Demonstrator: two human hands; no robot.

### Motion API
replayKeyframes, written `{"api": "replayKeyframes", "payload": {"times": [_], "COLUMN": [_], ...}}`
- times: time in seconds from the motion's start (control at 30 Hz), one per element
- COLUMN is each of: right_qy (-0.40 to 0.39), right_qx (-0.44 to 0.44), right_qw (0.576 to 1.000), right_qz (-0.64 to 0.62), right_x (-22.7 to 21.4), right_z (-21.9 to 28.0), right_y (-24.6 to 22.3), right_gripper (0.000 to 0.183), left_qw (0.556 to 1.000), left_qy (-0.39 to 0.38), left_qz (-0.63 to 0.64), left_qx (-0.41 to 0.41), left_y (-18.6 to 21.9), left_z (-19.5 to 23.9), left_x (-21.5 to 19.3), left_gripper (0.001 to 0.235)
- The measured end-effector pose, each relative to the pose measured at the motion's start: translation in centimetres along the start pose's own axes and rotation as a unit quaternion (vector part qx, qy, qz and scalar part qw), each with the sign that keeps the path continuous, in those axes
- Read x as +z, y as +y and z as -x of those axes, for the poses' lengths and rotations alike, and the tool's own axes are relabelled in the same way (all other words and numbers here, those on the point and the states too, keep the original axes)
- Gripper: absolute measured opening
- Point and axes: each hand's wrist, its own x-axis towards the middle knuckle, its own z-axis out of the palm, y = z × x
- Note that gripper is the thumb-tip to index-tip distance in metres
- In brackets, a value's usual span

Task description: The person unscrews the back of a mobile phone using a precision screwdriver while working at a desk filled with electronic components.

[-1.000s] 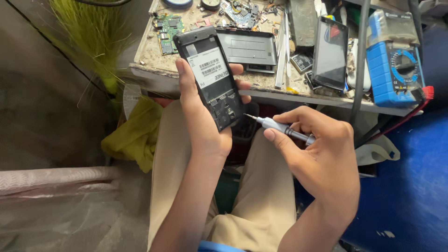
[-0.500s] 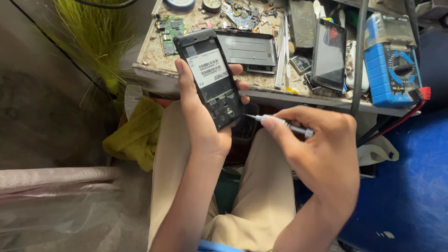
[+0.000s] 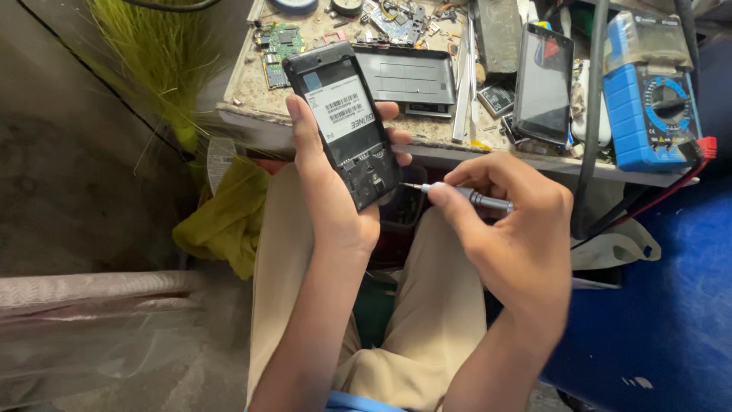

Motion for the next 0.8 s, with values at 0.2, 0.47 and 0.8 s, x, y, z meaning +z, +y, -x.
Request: {"api": "replayKeyframes", "payload": {"times": [0.2,0.47,0.8], "right_qy": [0.04,-0.036,0.018], "right_qx": [0.092,-0.05,-0.015], "right_qw": [0.994,0.998,0.998], "right_qz": [0.041,0.009,0.049], "right_x": [1.2,-0.2,0.3], "right_z": [0.1,0.4,0.3], "right_y": [-0.7,-0.1,0.4], "right_gripper": [0.014,0.028,0.016], "left_qw": [0.999,1.0,1.0], "left_qy": [0.011,0.005,0.011], "left_qz": [-0.032,-0.026,-0.012], "left_qx": [0.005,0.004,-0.02], "left_y": [-0.1,-0.2,-0.2], "left_z": [-0.1,-0.1,-0.1], "left_x": [0.0,0.0,0.3], "left_gripper": [0.07,0.071,0.068]}}
